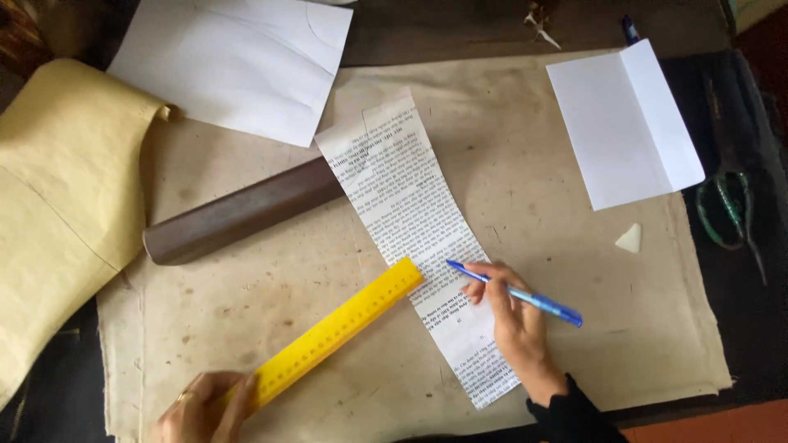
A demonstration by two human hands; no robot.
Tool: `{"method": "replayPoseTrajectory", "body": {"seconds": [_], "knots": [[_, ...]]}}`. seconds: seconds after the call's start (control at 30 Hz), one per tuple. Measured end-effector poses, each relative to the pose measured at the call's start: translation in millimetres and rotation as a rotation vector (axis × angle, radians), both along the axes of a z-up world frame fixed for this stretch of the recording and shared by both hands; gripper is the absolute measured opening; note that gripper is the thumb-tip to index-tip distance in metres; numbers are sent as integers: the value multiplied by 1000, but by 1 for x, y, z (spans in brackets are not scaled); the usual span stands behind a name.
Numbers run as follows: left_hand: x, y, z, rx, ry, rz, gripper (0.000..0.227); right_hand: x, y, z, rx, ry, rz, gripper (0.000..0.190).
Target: Marking and drawing lines on paper patterns using a ruler and a pen for garment construction.
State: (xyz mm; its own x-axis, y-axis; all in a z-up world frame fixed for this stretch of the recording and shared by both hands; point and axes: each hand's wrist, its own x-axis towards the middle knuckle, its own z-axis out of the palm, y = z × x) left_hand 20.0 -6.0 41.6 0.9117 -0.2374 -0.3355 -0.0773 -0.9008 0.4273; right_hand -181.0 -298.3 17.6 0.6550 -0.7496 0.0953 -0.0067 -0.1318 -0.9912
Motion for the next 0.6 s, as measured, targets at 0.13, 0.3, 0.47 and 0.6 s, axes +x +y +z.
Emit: {"method": "replayPoseTrajectory", "body": {"seconds": [0.13, 0.3, 0.47, 0.6], "knots": [[2, -3, -18, 89, 71, -63, 24, -26, 4, -12, -19, 13, -41, 29], [-6, -6, -33, 212, 35, -120, 29, -48, -2, -14, -29, 24, -58, 30], [-3, -4, -30, 27, -72, -34, 24, -39, -11, 11, -81, 351, -273, 29], [22, -41, 3, 353, -110, -186, 73, -21, -17, 29, -131, 436, -272, 21]]}}
